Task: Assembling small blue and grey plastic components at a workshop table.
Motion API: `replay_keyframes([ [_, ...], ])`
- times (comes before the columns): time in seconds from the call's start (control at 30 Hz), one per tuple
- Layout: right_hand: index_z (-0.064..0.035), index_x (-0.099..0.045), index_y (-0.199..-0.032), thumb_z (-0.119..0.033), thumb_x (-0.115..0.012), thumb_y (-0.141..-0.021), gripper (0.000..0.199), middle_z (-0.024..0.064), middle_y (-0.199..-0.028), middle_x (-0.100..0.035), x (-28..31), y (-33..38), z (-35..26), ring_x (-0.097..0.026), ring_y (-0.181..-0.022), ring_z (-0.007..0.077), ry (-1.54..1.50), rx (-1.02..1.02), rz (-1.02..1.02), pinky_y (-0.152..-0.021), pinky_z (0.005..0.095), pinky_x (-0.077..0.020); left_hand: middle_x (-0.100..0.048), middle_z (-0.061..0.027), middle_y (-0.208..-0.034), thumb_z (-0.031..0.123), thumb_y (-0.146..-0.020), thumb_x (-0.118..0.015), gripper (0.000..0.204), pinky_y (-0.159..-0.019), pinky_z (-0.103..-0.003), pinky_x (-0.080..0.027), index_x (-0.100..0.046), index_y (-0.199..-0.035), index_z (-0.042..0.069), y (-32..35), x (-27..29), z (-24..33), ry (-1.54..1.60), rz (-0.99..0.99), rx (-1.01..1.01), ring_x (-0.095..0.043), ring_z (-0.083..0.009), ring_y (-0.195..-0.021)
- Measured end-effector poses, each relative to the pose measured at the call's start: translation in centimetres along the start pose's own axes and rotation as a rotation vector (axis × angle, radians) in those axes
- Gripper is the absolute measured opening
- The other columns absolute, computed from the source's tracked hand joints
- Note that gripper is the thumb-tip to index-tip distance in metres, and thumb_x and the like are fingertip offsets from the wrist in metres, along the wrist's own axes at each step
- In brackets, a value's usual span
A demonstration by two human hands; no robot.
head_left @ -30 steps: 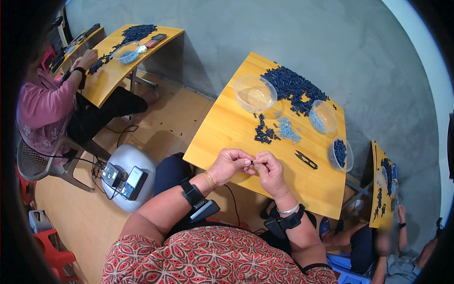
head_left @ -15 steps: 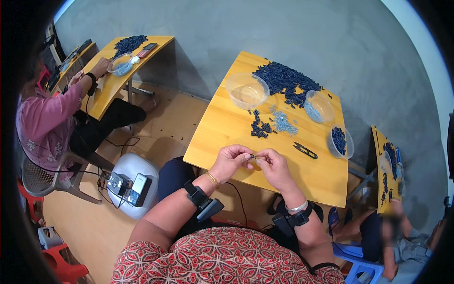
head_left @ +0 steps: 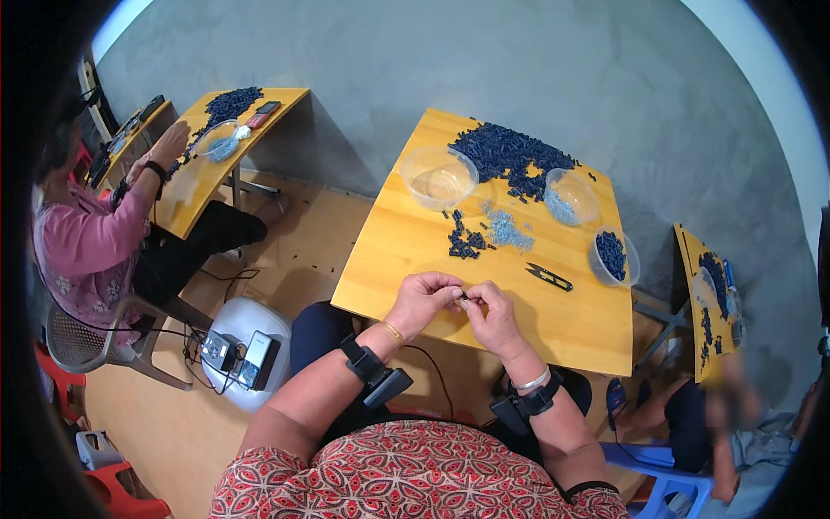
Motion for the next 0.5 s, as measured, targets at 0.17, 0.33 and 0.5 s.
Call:
replay_keyframes([
  [0.17,-0.0031,-0.049,-0.069,0.002,-0.057,-0.066,0.009,0.0125,-0.066,-0.05,0.0,0.5,1.6,-0.051,-0.064,0.0314,0.086,0.014,0.027,-0.058,0.038,-0.0408,-0.063,-0.0053,-0.076,0.0,-0.077,-0.061,0.008,-0.063,-0.023,-0.049,-0.062,-0.085,-0.001,-0.8,-0.3,-1.3,-0.485,-0.064,-0.246,-0.059,-0.0113,-0.067],
  [0.33,-0.0045,-0.051,-0.065,0.001,-0.054,-0.062,0.008,0.0111,-0.065,-0.05,-0.1,0.9,2.5,-0.05,-0.066,0.031,0.223,0.062,0.053,-0.06,0.0396,-0.0379,-0.062,-0.0123,-0.075,0.001,-0.071,-0.064,0.011,-0.061,-0.028,-0.048,-0.062,-0.082,0.001,-0.6,-1.5,-0.7,-0.82,-0.082,-0.434,-0.06,-0.0201,-0.066],
  [0.5,-0.0049,-0.052,-0.063,-0.002,-0.054,-0.063,0.004,0.0102,-0.065,-0.05,0.1,1.0,2.2,-0.05,-0.065,0.0302,0.291,0.089,0.051,-0.061,0.0401,-0.0371,-0.059,-0.0129,-0.075,0.007,-0.07,-0.064,0.01,-0.061,-0.034,-0.047,-0.062,-0.079,0.004,-0.5,-1.9,-0.4,-0.995,-0.074,-0.489,-0.058,-0.031,-0.068],
])
Point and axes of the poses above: each hand's wrist, its own y-axis away from the middle knuckle, its own x-axis out of the back of the hand, z = x × y, the point moved 2 cm from there along -y, towards the middle knuckle
